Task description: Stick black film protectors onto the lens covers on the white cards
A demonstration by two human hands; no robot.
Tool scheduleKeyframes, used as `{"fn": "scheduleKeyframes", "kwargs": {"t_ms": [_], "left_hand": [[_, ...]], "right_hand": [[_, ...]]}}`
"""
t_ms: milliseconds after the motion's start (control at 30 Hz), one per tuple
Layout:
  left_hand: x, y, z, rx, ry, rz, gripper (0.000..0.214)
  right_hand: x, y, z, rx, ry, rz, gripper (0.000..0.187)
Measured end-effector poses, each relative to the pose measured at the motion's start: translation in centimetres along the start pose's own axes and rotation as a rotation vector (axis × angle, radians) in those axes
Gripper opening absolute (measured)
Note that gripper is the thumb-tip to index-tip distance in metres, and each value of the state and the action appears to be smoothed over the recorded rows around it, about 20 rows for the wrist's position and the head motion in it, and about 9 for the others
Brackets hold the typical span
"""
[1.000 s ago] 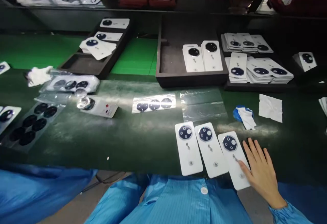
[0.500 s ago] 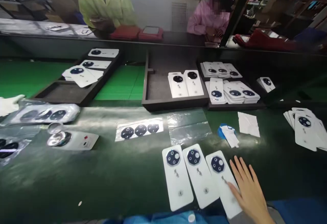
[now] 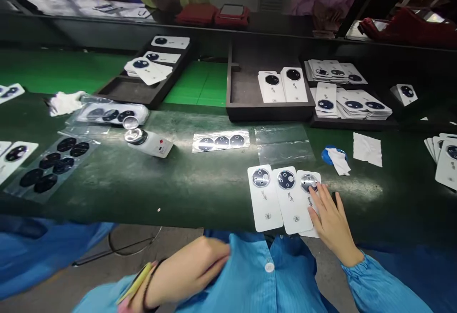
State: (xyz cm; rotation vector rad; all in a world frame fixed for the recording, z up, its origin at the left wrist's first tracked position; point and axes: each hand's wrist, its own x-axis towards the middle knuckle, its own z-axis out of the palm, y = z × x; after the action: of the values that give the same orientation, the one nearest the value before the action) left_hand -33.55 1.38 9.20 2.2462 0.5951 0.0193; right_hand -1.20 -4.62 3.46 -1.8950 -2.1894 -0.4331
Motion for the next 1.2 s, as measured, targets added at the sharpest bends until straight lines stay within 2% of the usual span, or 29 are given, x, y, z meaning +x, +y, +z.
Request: {"fn": "scheduleKeyframes", "kwargs": {"t_ms": [67,133,200,267,433,533,633,767,833,900,1067,1200], "left_hand": [[2.6,0.4,0.3,0.116,0.181,0.19,0.036],[5.9,0.3,1.2,0.263,0.243,0.435,0.036],[8.6,-0.2,2.2,0.385,0.185,0.61,0.037],[10.0,-1.1,2.8,0.459,0.115,0.683,0.04],[9.4,-3.8,2.2,0.453,0.007,0.719,0.045],[9.0,-4.7,1.5,0.388,-0.041,0.758,0.045],[9.0,-5.2,1.4,0.355,-0.074,0.753,0.045],[9.3,-5.6,1.3,0.322,-0.06,0.742,0.044],[9.4,-5.7,1.2,0.306,-0.038,0.756,0.043],[9.6,-5.8,1.0,0.294,-0.019,0.766,0.042],[10.0,-5.8,0.5,0.256,-0.012,0.746,0.045],[10.0,-5.7,0.7,0.242,0.003,0.739,0.043]], "right_hand": [[0.5,-0.7,0.1,0.009,0.007,-0.028,0.06],[1.0,-1.6,0.4,0.013,0.016,-0.043,0.061],[1.7,-2.5,0.7,0.015,0.024,-0.053,0.061],[2.3,-3.2,0.9,0.028,0.027,-0.061,0.061],[4.7,-2.3,0.7,0.164,-0.013,-0.217,0.061],[7.6,-0.7,1.1,0.303,0.005,-0.281,0.06],[11.5,0.0,2.6,0.41,0.111,-0.248,0.053],[15.0,0.4,4.4,0.439,0.334,-0.087,0.044],[15.3,1.1,4.6,0.406,0.432,-0.038,0.046],[15.1,1.9,4.6,0.354,0.473,-0.012,0.047],[14.7,2.9,4.3,0.305,0.382,-0.008,0.043],[14.5,2.6,4.5,0.354,0.32,-0.083,0.036]]}}
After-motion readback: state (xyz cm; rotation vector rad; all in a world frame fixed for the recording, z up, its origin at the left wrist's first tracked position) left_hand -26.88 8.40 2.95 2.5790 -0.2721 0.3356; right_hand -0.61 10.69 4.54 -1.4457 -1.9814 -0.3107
